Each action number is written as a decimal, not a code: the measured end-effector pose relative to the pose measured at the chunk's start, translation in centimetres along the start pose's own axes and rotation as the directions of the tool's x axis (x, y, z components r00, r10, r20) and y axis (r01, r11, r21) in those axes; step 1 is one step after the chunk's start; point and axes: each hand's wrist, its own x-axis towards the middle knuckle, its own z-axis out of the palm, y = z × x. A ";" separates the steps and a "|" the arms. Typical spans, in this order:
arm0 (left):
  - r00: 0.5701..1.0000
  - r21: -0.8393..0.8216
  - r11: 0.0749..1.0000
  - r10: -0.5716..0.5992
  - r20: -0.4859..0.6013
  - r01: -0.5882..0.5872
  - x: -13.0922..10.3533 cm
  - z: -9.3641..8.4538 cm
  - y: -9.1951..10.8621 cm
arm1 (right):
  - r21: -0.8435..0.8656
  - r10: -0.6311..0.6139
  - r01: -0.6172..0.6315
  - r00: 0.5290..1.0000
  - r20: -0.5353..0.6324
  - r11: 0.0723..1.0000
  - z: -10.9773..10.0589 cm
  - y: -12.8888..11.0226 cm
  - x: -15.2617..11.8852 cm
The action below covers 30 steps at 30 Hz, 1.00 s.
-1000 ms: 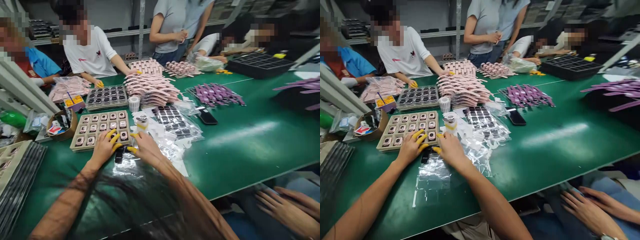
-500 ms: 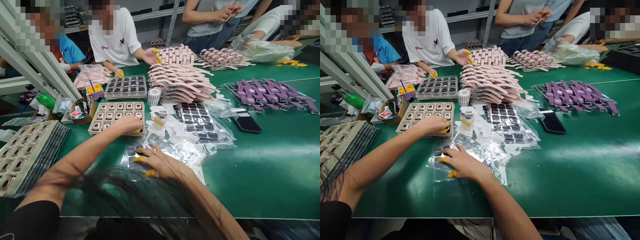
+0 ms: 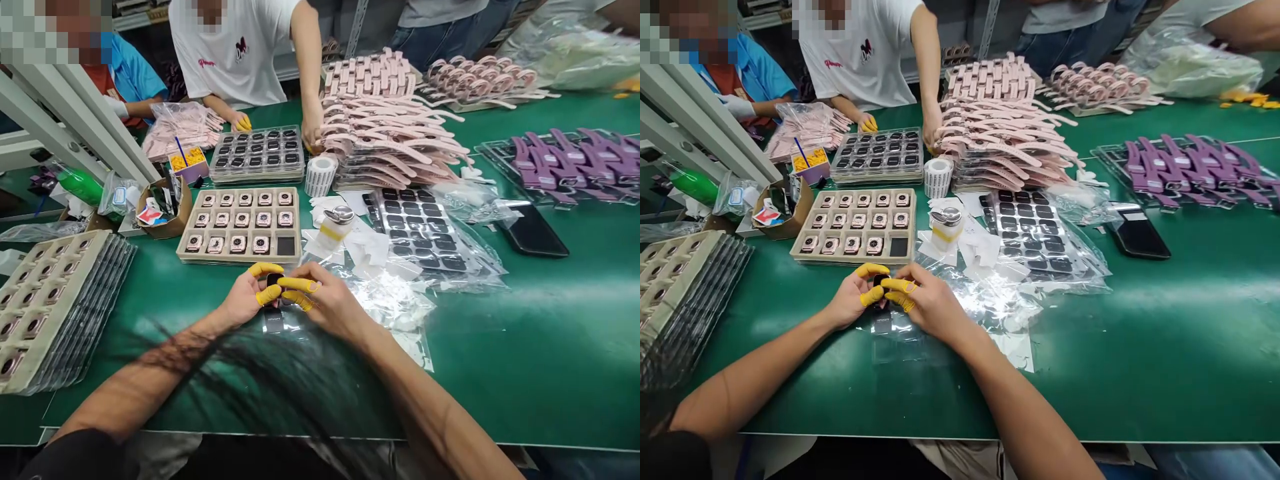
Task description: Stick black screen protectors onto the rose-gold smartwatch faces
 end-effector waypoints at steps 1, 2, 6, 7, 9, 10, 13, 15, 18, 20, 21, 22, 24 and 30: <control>1.000 -0.032 0.999 -0.020 0.018 0.021 0.2 -0.1 0.1 | -0.014 -0.003 0.003 1.000 -0.014 1.000 0.4 0.0 -0.1; 0.998 -0.066 0.997 -0.045 0.037 0.047 0.4 -0.2 0.2 | -0.021 0.000 -0.001 0.999 -0.039 1.000 0.7 -0.1 -0.1; 0.985 -0.114 0.980 -0.158 0.068 0.165 0.5 -0.3 0.8 | 0.131 0.168 -0.151 0.978 -0.127 0.980 0.8 -0.2 0.1; 0.985 -0.098 0.980 -0.168 0.045 0.172 0.5 -0.3 0.8 | 0.212 0.264 -0.234 0.956 -0.126 0.949 0.4 -0.2 0.2; 0.986 -0.056 0.985 -0.166 -0.029 0.164 0.4 0.0 0.9 | 0.297 0.497 -0.464 0.867 -0.041 0.834 -1.0 0.3 0.3; 0.985 -0.041 0.987 -0.157 -0.068 0.155 0.3 0.1 0.9 | 0.229 0.608 -0.596 0.794 0.026 0.769 -1.9 0.6 0.4; 0.981 -0.009 0.990 -0.138 -0.134 0.138 0.3 0.3 0.9 | -0.279 0.826 -0.784 0.559 0.070 0.554 -4.4 1.5 0.6; 0.980 0.015 0.991 -0.126 -0.152 0.129 0.2 0.4 0.9 | -0.483 0.864 -0.753 0.502 0.017 0.447 -5.6 1.7 0.6; 0.980 0.055 0.990 -0.123 -0.158 0.134 0.1 0.5 1.0 | -0.562 0.878 -0.758 0.466 -0.112 0.331 -6.8 1.8 -0.3; 0.980 0.087 0.985 -0.132 -0.150 0.146 0.0 0.6 1.0 | -0.622 0.830 -0.739 0.500 -0.248 0.259 -7.4 1.9 -1.6; 0.980 0.103 0.983 -0.135 -0.145 0.151 0.0 0.6 1.0 | -0.655 0.792 -0.715 0.537 -0.292 0.243 -7.7 2.1 -2.5; 0.981 0.118 0.981 -0.136 -0.138 0.152 0.0 0.7 1.0 | -0.689 0.752 -0.680 0.585 -0.304 0.250 -7.9 2.3 -3.3; 0.984 0.142 0.979 -0.129 -0.125 0.146 0.0 0.7 1.0 | -0.739 0.680 -0.593 0.687 -0.256 0.321 -8.2 2.7 -5.0; 0.989 0.180 0.976 -0.108 -0.098 0.125 0.0 0.6 0.5 | -0.637 0.419 -0.512 0.854 -0.308 0.576 -8.1 3.5 -5.4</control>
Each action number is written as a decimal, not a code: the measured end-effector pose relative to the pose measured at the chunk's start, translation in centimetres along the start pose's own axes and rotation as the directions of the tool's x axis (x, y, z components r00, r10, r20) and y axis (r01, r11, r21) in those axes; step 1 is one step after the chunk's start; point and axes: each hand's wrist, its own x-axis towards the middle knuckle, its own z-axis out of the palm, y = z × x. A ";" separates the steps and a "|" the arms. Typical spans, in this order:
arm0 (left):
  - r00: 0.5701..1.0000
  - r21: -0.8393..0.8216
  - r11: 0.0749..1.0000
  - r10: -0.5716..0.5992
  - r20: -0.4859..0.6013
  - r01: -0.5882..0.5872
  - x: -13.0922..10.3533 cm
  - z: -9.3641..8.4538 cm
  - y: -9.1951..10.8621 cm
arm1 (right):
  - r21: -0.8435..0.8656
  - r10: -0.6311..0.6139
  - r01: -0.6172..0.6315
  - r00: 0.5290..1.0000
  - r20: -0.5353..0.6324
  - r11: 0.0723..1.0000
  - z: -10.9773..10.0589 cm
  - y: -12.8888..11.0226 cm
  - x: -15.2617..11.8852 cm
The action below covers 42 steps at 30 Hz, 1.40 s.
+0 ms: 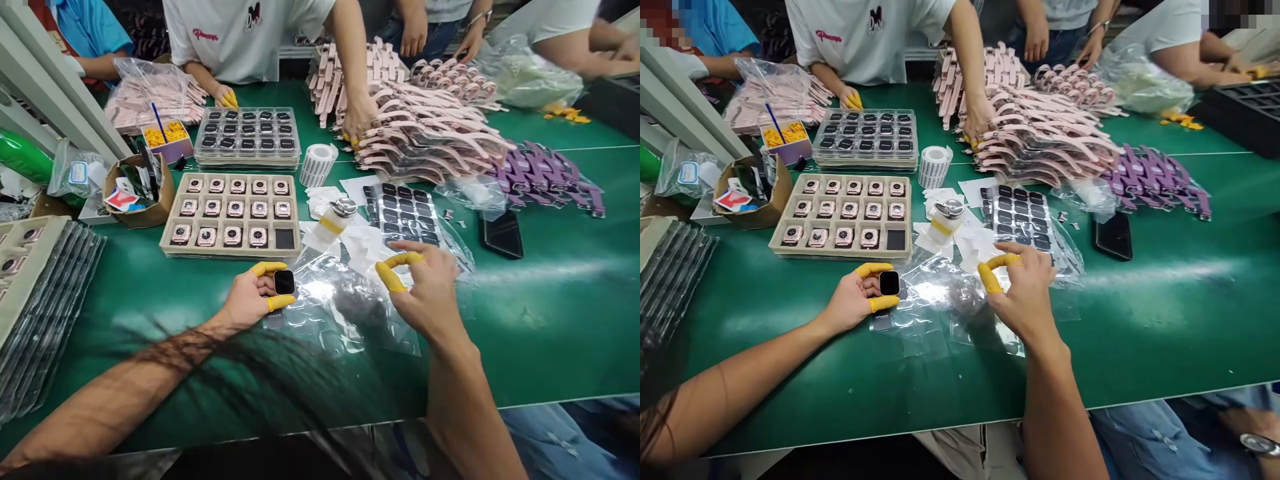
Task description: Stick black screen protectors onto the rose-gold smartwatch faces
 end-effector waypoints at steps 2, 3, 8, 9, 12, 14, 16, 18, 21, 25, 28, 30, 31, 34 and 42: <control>1.000 0.004 1.000 0.014 0.011 -0.014 0.0 0.0 -0.2 | -0.083 0.067 -0.066 0.997 0.021 0.994 1.0 0.0 1.6; 1.000 0.009 1.000 0.019 0.016 -0.019 0.1 0.0 -0.3 | -0.135 0.108 -0.099 0.992 0.061 0.986 1.6 0.1 2.5; 1.000 0.023 1.000 0.018 0.014 -0.018 0.1 0.0 -0.5 | -0.112 0.152 -0.133 0.972 0.182 0.985 1.8 0.4 4.4; 1.000 0.019 1.000 0.012 0.014 -0.012 0.1 0.0 -0.5 | -0.008 0.077 -0.077 0.985 0.152 0.997 1.2 -0.2 4.1; 1.000 0.034 0.999 0.023 0.010 -0.023 0.1 0.1 -0.3 | 0.406 -0.252 0.217 0.967 0.033 0.888 0.0 -4.2 2.7; 0.997 0.092 0.993 0.077 0.011 -0.077 0.1 0.2 -0.2 | 0.549 -0.434 0.350 0.901 0.026 0.759 0.6 -7.6 2.0; 0.994 0.139 0.984 0.110 0.005 -0.109 0.1 0.2 -0.1 | 0.515 -0.525 0.426 0.849 0.055 0.744 1.9 -10.2 1.6; 0.997 0.105 0.992 0.074 -0.011 -0.073 0.2 0.3 -0.2 | 0.480 -0.511 0.425 0.858 0.056 0.767 3.3 -11.4 1.4; 1.000 0.004 1.000 -0.002 -0.015 0.002 0.4 0.4 -0.4 | 0.440 -0.482 0.421 0.875 0.033 0.794 4.5 -11.0 1.2; 1.000 -0.026 1.000 -0.016 -0.023 0.015 0.5 0.6 -0.4 | 0.310 -0.435 0.424 0.900 -0.036 0.851 4.2 -9.8 1.4; 0.998 -0.026 0.999 -0.034 -0.058 0.032 0.5 0.6 -0.5 | 0.309 -0.288 0.320 0.946 -0.147 0.896 3.5 -9.1 1.8; 0.998 -0.003 0.999 -0.040 -0.056 0.039 0.4 0.6 -0.5 | 0.429 -0.261 0.301 0.953 -0.151 0.852 3.3 -9.2 1.6; 0.998 0.010 0.999 -0.040 -0.047 0.041 0.4 0.6 -0.6 | 0.485 -0.293 0.315 0.948 -0.123 0.816 3.3 -9.4 1.4; 1.000 0.047 0.999 -0.020 -0.012 0.021 0.3 0.6 -0.5 | 0.506 -0.450 0.405 0.892 -0.036 0.762 4.1 -10.4 0.9; 1.000 0.035 0.999 -0.025 -0.018 0.026 0.2 0.6 -0.6 | 0.440 -0.403 0.397 0.911 -0.085 0.805 4.3 -10.4 0.4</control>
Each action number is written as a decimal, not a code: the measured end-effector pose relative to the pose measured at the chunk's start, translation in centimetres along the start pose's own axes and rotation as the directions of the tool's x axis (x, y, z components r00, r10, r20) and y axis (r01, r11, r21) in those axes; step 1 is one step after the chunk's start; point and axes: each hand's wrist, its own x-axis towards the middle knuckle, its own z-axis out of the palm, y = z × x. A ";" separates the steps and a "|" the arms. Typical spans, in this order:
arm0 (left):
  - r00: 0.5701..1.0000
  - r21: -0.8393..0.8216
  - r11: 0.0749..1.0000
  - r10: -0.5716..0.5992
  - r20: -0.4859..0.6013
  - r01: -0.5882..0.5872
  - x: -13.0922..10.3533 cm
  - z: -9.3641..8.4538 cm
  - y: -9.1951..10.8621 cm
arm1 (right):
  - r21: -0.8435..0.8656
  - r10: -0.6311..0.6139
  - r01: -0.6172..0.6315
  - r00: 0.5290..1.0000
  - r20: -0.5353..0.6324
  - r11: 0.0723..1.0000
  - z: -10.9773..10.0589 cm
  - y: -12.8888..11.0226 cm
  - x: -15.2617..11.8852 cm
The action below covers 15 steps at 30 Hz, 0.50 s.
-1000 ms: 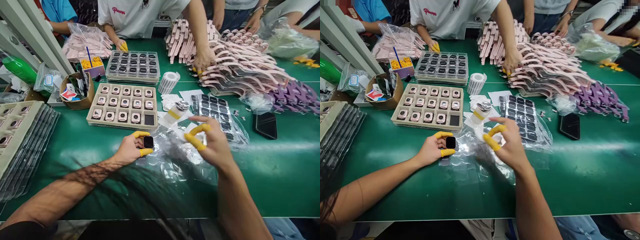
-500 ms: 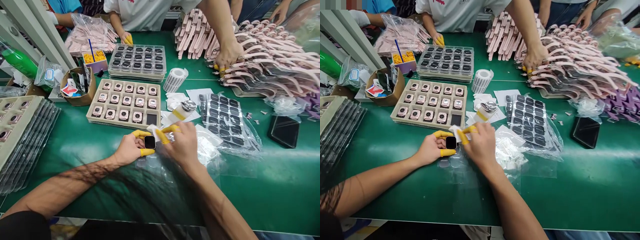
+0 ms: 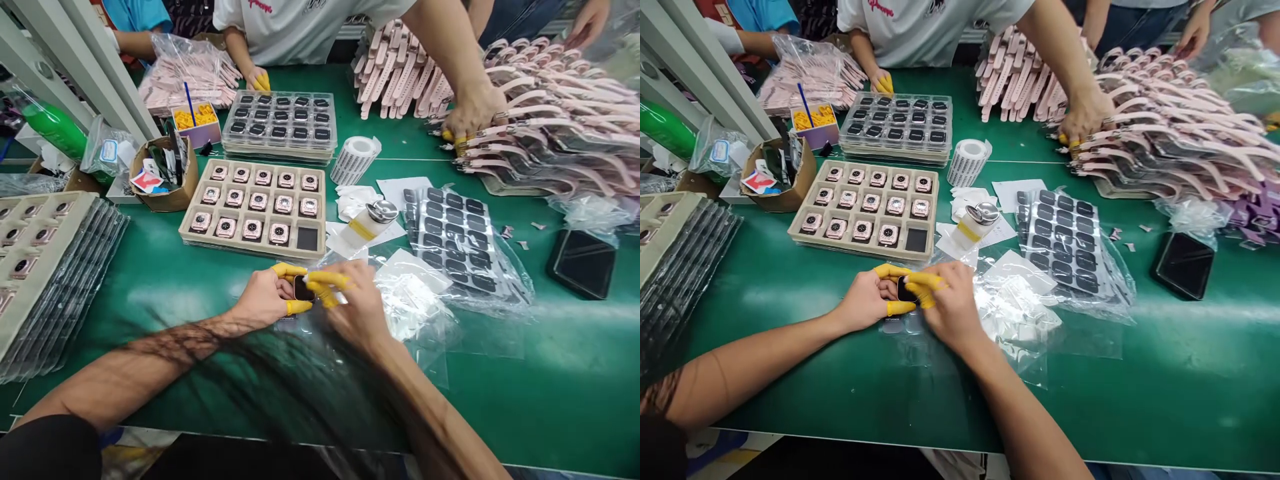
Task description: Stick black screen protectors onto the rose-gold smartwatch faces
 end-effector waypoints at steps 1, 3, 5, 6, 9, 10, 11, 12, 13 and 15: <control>1.000 -0.002 1.000 0.006 0.004 -0.006 0.0 0.0 -0.1 | 0.005 -0.024 0.024 0.999 0.024 1.000 0.0 -0.1 0.0; 1.000 -0.011 1.000 0.013 -0.008 -0.014 0.1 0.0 -0.2 | -0.091 -0.024 0.029 0.999 0.047 0.995 0.1 -0.2 0.1; 0.999 -0.002 1.000 0.009 -0.034 -0.009 0.2 0.0 -0.2 | -0.184 0.038 -0.039 0.999 -0.007 0.982 0.1 -0.1 0.2; 0.999 0.010 1.000 0.005 -0.041 -0.005 0.1 0.1 -0.3 | -0.171 0.065 -0.070 0.997 -0.035 0.983 0.1 -0.1 0.2; 0.999 0.041 0.999 0.022 -0.028 -0.021 0.1 0.1 -0.3 | -0.059 0.052 -0.053 0.999 -0.016 0.997 0.2 -0.2 0.0; 0.999 0.041 0.999 0.029 -0.030 -0.028 0.0 0.1 -0.3 | -0.069 0.037 -0.037 0.999 0.007 0.997 0.2 -0.3 0.0; 0.999 0.033 0.999 0.036 -0.039 -0.035 0.0 0.1 -0.2 | -0.116 0.037 -0.035 0.999 0.019 0.993 0.2 -0.3 -0.1; 0.998 0.024 0.999 0.037 -0.050 -0.036 0.0 0.1 -0.2 | -0.173 0.053 -0.050 0.999 0.012 0.984 0.2 -0.3 -0.2; 0.998 0.023 0.999 0.034 -0.059 -0.033 0.0 0.2 -0.2 | -0.205 0.077 -0.077 0.997 -0.011 0.976 0.1 -0.2 -0.2; 0.998 0.040 0.999 0.030 -0.063 -0.027 0.0 0.2 -0.2 | -0.170 0.100 -0.104 0.994 -0.034 0.980 0.0 -0.2 -0.3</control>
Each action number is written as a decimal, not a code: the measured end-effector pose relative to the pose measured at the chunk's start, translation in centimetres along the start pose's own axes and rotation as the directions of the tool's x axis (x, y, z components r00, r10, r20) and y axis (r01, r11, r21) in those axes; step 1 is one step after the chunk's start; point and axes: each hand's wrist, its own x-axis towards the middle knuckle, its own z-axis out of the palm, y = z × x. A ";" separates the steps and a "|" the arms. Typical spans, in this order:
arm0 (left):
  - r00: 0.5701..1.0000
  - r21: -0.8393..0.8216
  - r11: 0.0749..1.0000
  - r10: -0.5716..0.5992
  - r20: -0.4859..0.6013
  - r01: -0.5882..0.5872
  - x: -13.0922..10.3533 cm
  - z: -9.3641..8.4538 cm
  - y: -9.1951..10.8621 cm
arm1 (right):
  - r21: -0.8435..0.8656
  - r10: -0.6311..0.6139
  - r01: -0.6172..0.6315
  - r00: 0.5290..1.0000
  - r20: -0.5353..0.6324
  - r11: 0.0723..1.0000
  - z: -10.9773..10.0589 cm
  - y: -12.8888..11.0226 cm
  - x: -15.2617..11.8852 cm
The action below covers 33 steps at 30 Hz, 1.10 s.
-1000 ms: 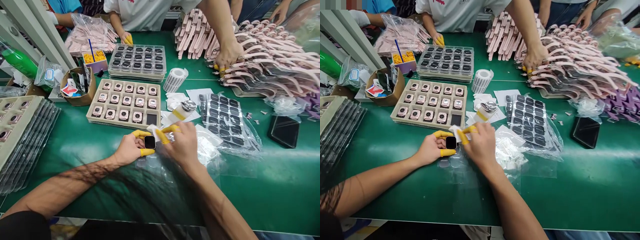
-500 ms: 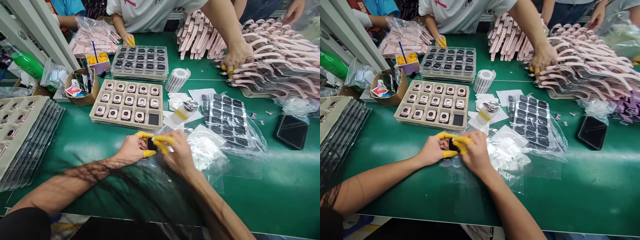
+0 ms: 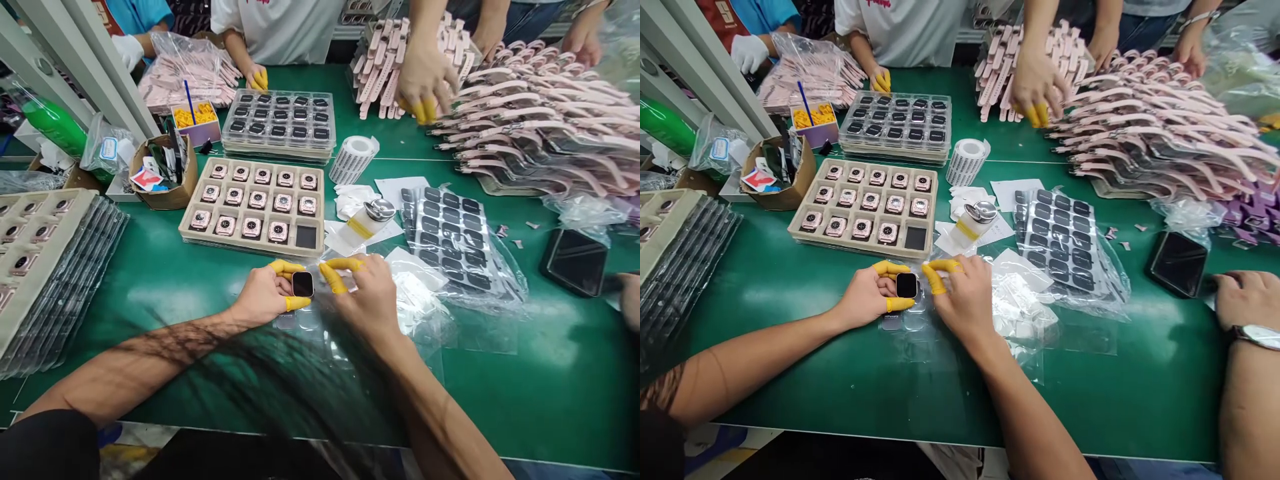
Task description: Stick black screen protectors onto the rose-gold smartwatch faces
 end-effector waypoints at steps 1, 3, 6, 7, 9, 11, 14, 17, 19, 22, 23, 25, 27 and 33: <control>1.000 0.012 1.000 0.004 0.008 -0.004 0.0 0.0 0.0 | 0.037 -0.006 0.006 1.000 0.012 0.999 0.0 0.0 0.0; 1.000 0.014 1.000 0.016 0.012 -0.016 0.0 0.0 0.0 | 0.058 -0.031 0.028 0.998 0.056 0.998 0.1 -0.3 -0.1; 1.000 0.001 1.000 0.000 0.003 0.000 0.0 0.0 -0.1 | -0.026 0.009 -0.008 1.000 0.025 1.000 0.3 -0.8 -0.2; 1.000 0.005 1.000 -0.010 0.005 0.010 0.0 0.0 -0.2 | -0.024 0.009 -0.009 1.000 0.000 1.000 0.4 -0.9 -0.3; 1.000 0.002 1.000 -0.012 0.020 0.012 0.0 0.0 -0.2 | 0.004 -0.017 0.017 1.000 0.006 1.000 0.6 -1.0 -0.3; 1.000 -0.036 0.999 0.001 0.024 0.000 0.1 0.0 -0.1 | -0.033 0.006 -0.004 0.998 0.069 0.999 0.4 -0.4 -0.4; 1.000 -0.141 0.990 -0.002 0.012 0.004 0.3 -0.2 0.2 | -0.270 0.210 -0.172 0.971 0.117 0.947 -0.7 1.1 -0.8; 1.000 -0.263 0.965 0.014 -0.014 -0.017 0.7 -0.5 0.5 | -0.300 0.244 -0.235 0.970 -0.006 0.925 -1.9 1.4 -1.8; 0.999 -0.311 0.950 0.029 -0.025 -0.035 1.0 -0.7 0.6 | -0.084 0.161 -0.157 0.986 0.044 0.984 -1.9 0.5 -2.7; 0.999 -0.376 0.926 0.031 -0.030 -0.040 1.4 -1.0 0.6 | 0.258 -0.011 -0.065 0.959 0.282 0.964 -0.7 -1.0 -3.6; 0.999 -0.399 0.916 0.026 -0.030 -0.036 1.4 -1.1 0.6 | 0.296 -0.028 -0.072 0.947 0.321 0.953 -0.2 -1.3 -3.8; 0.999 -0.423 0.905 0.020 -0.037 -0.034 1.4 -1.1 0.7 | 0.295 -0.008 -0.093 0.946 0.324 0.951 0.6 -1.3 -4.0; 0.999 -0.407 0.912 0.039 -0.034 -0.050 1.2 -1.1 0.9 | 0.259 0.022 -0.108 0.949 0.315 0.960 1.1 -1.1 -4.1; 0.992 -0.361 0.933 0.056 0.117 -0.010 0.2 -0.7 2.4 | 0.199 0.031 -0.093 0.955 0.294 0.976 1.0 -1.2 -3.6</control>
